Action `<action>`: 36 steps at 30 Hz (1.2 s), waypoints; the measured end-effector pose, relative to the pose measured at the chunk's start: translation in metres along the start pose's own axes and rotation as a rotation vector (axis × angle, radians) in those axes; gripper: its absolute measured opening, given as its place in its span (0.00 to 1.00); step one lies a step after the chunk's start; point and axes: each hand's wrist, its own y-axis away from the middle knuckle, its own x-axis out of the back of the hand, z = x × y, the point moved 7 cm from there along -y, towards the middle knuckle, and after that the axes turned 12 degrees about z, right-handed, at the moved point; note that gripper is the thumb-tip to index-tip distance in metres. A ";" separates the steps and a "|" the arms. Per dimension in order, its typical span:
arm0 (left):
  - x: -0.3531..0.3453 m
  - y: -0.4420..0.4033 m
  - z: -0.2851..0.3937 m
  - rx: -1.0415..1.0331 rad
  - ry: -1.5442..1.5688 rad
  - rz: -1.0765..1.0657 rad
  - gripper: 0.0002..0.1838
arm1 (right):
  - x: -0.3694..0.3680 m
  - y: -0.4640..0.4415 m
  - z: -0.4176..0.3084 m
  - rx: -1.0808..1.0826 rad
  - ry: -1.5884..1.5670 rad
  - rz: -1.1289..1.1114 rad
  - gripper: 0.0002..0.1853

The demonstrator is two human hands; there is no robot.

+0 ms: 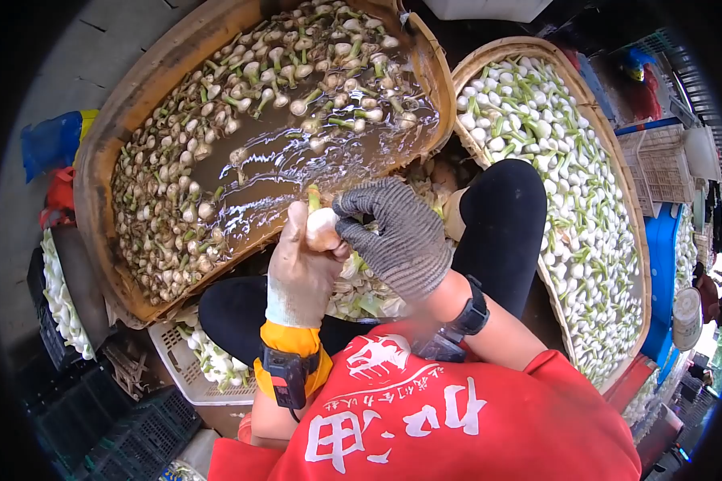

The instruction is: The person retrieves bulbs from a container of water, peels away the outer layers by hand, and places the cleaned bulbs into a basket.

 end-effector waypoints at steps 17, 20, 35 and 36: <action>-0.019 0.081 0.005 0.110 -0.092 -0.349 0.33 | 0.039 -0.006 -0.056 0.242 0.007 0.035 0.10; -0.020 0.093 0.004 0.129 -0.116 -0.446 0.37 | 0.075 -0.056 -0.044 0.316 0.134 0.438 0.09; -0.009 0.102 -0.005 0.026 -0.288 -0.161 0.14 | 0.036 0.040 -0.015 -0.020 -0.110 -0.068 0.11; -0.010 0.104 -0.006 0.033 -0.344 -0.177 0.14 | 0.034 0.042 -0.022 0.059 -0.161 -0.114 0.11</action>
